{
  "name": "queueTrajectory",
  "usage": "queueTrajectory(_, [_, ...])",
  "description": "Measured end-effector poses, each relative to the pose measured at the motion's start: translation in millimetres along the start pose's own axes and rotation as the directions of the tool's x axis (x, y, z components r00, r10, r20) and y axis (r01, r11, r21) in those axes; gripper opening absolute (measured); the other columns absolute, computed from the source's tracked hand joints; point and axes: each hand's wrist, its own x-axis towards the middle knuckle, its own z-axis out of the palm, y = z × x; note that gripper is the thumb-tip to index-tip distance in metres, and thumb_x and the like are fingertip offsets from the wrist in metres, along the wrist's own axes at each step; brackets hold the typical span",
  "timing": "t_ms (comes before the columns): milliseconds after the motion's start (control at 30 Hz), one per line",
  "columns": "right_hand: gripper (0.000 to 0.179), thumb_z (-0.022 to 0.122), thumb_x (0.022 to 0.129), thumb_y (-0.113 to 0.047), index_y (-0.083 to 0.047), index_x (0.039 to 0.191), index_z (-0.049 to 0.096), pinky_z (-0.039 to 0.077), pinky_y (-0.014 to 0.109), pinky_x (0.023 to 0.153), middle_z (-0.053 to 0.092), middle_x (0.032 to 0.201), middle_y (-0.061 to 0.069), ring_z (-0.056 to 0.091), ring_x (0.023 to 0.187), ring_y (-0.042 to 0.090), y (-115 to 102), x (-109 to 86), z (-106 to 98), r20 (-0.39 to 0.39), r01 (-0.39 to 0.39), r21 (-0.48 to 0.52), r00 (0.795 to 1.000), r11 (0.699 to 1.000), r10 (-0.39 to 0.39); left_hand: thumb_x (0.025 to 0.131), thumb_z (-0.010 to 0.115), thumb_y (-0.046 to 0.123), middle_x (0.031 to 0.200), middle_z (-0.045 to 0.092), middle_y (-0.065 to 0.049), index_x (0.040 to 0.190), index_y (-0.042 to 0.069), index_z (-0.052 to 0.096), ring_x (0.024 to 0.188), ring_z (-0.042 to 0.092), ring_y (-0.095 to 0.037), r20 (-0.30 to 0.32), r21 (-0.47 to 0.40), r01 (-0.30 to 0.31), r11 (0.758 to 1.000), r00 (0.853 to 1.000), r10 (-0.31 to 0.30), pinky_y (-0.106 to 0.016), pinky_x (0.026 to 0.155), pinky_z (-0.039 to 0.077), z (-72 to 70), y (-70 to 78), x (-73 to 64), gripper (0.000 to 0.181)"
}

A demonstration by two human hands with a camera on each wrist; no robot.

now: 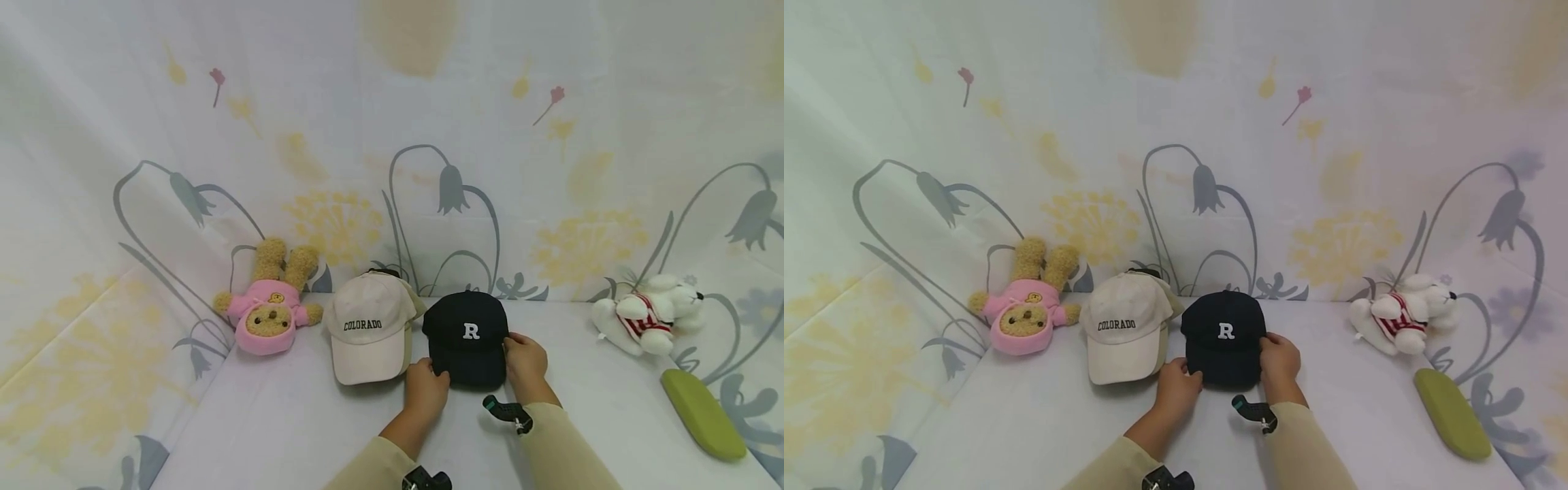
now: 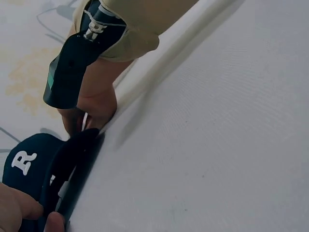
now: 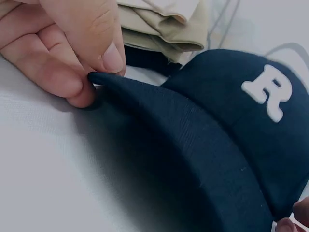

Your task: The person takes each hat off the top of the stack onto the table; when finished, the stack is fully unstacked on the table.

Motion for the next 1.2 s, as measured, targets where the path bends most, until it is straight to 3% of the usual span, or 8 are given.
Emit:
queueTrajectory(233, [0.039,0.058,0.105,-0.014,0.003,0.139,0.063,0.045,0.045,0.108,0.058,0.142,0.025,0.052,0.132,0.037,4,-2.4,1,0.005,0.019,-0.026,1.0,0.999,-0.019,0.088,0.079,0.008,0.113,0.069,-0.024,0.126,-0.013,0.065,0.113,0.068,-0.037,0.015,-0.031,0.004,1.0,1.0,-0.004,-0.046,0.098,0.057,-2.8,-4.7,-0.7,0.046])
queueTrajectory(400, [0.042,0.057,0.105,-0.016,0.003,0.143,0.059,0.046,0.041,0.109,0.056,0.144,0.025,0.051,0.134,0.036,8,-7.3,-3,0.053,0.06,-0.04,0.997,0.997,-0.058,0.087,0.079,0.01,0.11,0.067,-0.021,0.126,-0.012,0.065,0.109,0.067,-0.034,0.018,-0.056,-0.017,0.998,1.0,0.018,-0.047,0.098,0.056,-4.1,-10.6,-3.1,0.047])
queueTrajectory(567, [0.048,0.057,0.106,-0.016,0.002,0.15,0.051,0.048,0.018,0.101,0.052,0.151,0.024,0.048,0.141,0.03,12,-13.6,-10,0.125,0.05,0.042,0.991,0.998,-0.055,0.088,0.078,0.018,0.103,0.064,-0.012,0.121,-0.009,0.068,0.099,0.063,-0.026,0.028,-0.104,-0.012,0.995,0.999,0.015,-0.045,0.092,0.054,-8.5,-15.2,-8.7,0.043])
queueTrajectory(700, [0.052,0.054,0.108,-0.016,0.003,0.156,0.043,0.049,0.011,0.099,0.045,0.157,0.023,0.052,0.137,0.023,13,-17.4,-14,0.172,0.026,0.166,0.984,0.986,-0.055,0.094,0.075,0.024,0.1,0.061,-0.005,0.119,-0.001,0.069,0.091,0.059,-0.017,0.103,-0.147,0.046,0.988,0.994,-0.031,-0.036,0.082,0.051,-16.8,-14.6,-15.1,0.036])
queueTrajectory(800, [0.051,0.053,0.109,-0.015,0.003,0.156,0.043,0.052,0.011,0.093,0.047,0.152,0.022,0.06,0.12,0.013,14,-21.9,-16,0.146,0.019,0.212,0.988,0.977,-0.051,0.097,0.071,0.023,0.096,0.063,-0.003,0.116,0.001,0.067,0.083,0.061,-0.012,0.184,-0.21,0.089,0.974,0.982,-0.05,-0.03,0.074,0.051,-23.5,-13.1,-22.6,0.03])
queueTrajectory(933, [0.044,0.056,0.108,-0.018,0.001,0.148,0.053,0.055,0.01,0.079,0.058,0.132,0.017,0.063,0.094,0.004,9,-32.5,-17,0.05,0.074,0.152,0.995,0.986,-0.082,0.1,0.067,0.021,0.091,0.064,-0.001,0.112,0.005,0.065,0.074,0.063,-0.011,0.283,-0.28,0.138,0.95,0.957,-0.056,-0.027,0.068,0.052,-32.3,-12.7,-31.7,0.02])
queueTrajectory(1100, [0.034,0.059,0.106,-0.021,-0.001,0.133,0.063,0.054,0.013,0.067,0.066,0.105,0.01,0.064,0.077,0.006,-1,-47.6,-13,-0.053,0.205,0.041,0.978,0.978,-0.202,0.103,0.062,0.022,0.086,0.064,-0.001,0.106,0.01,0.066,0.071,0.065,-0.011,0.37,-0.241,0.176,0.954,0.926,-0.077,-0.026,0.067,0.053,-52.2,-19.0,-36.4,0.013])
queueTrajectory(1200, [0.028,0.061,0.105,-0.019,-0.001,0.127,0.065,0.054,0.014,0.066,0.064,0.095,0.001,0.062,0.076,0.005,-6,-56.7,-6,-0.048,0.257,0.046,0.966,0.965,-0.255,0.104,0.061,0.021,0.086,0.066,-0.003,0.105,0.007,0.067,0.071,0.066,-0.011,0.403,-0.22,0.171,0.96,0.912,-0.07,-0.027,0.068,0.055,-66.3,-25.6,-37.5,0.014])
